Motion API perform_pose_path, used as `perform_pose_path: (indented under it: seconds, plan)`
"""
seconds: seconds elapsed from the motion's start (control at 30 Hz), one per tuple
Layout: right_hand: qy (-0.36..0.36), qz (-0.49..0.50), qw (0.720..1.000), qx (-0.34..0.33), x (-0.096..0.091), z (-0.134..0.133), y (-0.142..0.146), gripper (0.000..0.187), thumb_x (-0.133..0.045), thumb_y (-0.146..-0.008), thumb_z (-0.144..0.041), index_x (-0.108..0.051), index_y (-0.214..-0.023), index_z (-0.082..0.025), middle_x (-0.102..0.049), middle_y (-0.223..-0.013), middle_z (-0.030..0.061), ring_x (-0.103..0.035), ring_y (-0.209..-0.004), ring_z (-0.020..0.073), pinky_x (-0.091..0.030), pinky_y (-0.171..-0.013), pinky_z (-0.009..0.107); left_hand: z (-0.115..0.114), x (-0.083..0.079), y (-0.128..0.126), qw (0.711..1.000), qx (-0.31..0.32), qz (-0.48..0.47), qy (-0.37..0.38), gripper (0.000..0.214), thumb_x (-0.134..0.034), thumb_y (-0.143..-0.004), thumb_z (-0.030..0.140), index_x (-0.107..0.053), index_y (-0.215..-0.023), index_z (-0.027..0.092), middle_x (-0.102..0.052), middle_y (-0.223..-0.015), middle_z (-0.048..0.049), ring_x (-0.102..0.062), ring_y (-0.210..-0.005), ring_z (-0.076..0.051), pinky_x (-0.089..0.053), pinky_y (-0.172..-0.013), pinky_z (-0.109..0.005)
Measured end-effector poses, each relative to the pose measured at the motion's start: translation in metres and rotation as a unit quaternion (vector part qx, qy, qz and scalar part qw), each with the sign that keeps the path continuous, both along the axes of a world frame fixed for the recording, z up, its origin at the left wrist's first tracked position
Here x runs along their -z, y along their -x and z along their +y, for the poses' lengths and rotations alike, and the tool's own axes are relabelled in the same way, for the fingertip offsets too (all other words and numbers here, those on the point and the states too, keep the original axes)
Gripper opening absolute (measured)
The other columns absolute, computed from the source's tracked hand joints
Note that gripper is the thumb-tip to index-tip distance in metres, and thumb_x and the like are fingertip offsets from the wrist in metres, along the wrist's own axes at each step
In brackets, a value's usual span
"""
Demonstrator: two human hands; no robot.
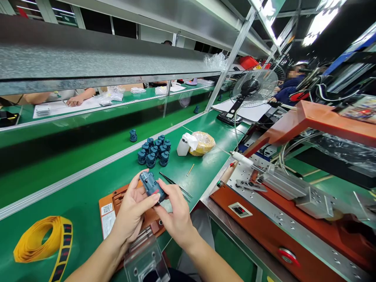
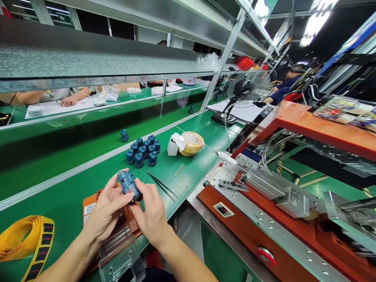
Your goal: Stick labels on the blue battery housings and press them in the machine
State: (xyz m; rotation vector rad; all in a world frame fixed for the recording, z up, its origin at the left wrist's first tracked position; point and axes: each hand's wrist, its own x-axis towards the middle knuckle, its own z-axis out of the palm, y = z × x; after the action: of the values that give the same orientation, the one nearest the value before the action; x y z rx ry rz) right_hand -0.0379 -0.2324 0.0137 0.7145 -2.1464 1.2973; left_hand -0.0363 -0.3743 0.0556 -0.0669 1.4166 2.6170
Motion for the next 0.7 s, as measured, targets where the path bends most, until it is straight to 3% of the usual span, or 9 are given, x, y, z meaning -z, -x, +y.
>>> perform_pose_path:
  seconds: [0.13,0.27,0.37,0.43,0.53,0.63,0.7]
  plan:
    - [-0.040,0.056,0.998,0.002,0.002,-0.003,-0.001,0.067,-0.054,-0.090,-0.002,-0.039,-0.152,-0.022,-0.061,-0.122,0.0131,-0.061,-0.112,0.0254,-0.056,-0.099,0.045,-0.002,0.004,0.001,1.000,-0.011,-0.002,-0.004,0.077,-0.085,-0.075,0.021,-0.045,-0.140,0.028,-0.072,-0.108,-0.0052,-0.068,-0.103,-0.020,-0.051,-0.095,-0.031]
    - [-0.027,0.069,0.997,0.012,0.006,-0.004,0.001,0.063,-0.055,-0.088,-0.003,-0.044,-0.148,-0.021,-0.063,-0.116,0.0121,-0.062,-0.107,0.0254,-0.058,-0.094,0.044,-0.003,0.005,0.002,1.000,0.002,-0.005,-0.001,0.079,-0.086,-0.073,0.022,-0.045,-0.141,0.027,-0.071,-0.119,-0.0087,-0.065,-0.118,-0.025,-0.047,-0.107,-0.039]
    - [-0.024,0.061,0.998,0.019,0.008,-0.003,0.001,0.065,-0.056,-0.088,-0.003,-0.044,-0.149,-0.022,-0.062,-0.115,0.0120,-0.062,-0.106,0.0258,-0.059,-0.091,0.043,-0.001,0.004,0.000,1.000,0.001,-0.020,0.004,0.082,-0.086,-0.074,0.026,-0.044,-0.144,0.029,-0.071,-0.125,-0.0082,-0.063,-0.124,-0.025,-0.045,-0.110,-0.038]
    - [-0.027,0.037,0.999,0.019,0.009,-0.002,0.000,0.066,-0.057,-0.089,-0.004,-0.044,-0.150,-0.025,-0.061,-0.117,0.0123,-0.062,-0.107,0.0264,-0.059,-0.091,0.043,0.002,0.004,-0.001,0.998,-0.012,-0.053,0.017,0.072,-0.084,-0.077,0.031,-0.050,-0.141,0.027,-0.071,-0.124,-0.0076,-0.064,-0.122,-0.024,-0.046,-0.109,-0.036]
    - [-0.019,-0.007,1.000,0.000,0.010,0.007,-0.004,0.064,-0.065,-0.092,-0.014,-0.043,-0.151,-0.027,-0.061,-0.118,0.0117,-0.063,-0.105,0.0266,-0.059,-0.089,0.042,0.006,0.006,-0.001,0.992,-0.020,-0.118,0.026,0.044,-0.082,-0.079,0.034,-0.067,-0.118,0.018,-0.074,-0.116,-0.0094,-0.069,-0.112,-0.025,-0.055,-0.099,-0.035]
    - [-0.011,-0.024,0.999,-0.030,0.014,0.028,-0.011,0.066,-0.074,-0.090,-0.030,-0.045,-0.149,-0.027,-0.062,-0.120,0.0115,-0.063,-0.108,0.0266,-0.059,-0.091,0.041,0.008,0.011,0.000,0.986,-0.015,-0.166,0.006,0.025,-0.078,-0.081,0.021,-0.071,-0.103,0.013,-0.076,-0.108,-0.0124,-0.073,-0.106,-0.028,-0.062,-0.091,-0.041]
    - [-0.013,-0.030,0.999,-0.010,0.018,0.051,-0.018,0.059,-0.074,-0.090,-0.034,-0.050,-0.144,-0.025,-0.063,-0.122,0.0121,-0.063,-0.109,0.0260,-0.059,-0.090,0.039,0.006,0.015,0.000,0.983,-0.014,-0.185,0.005,0.021,-0.073,-0.082,0.015,-0.071,-0.103,0.012,-0.075,-0.110,-0.0143,-0.073,-0.107,-0.030,-0.063,-0.090,-0.045]
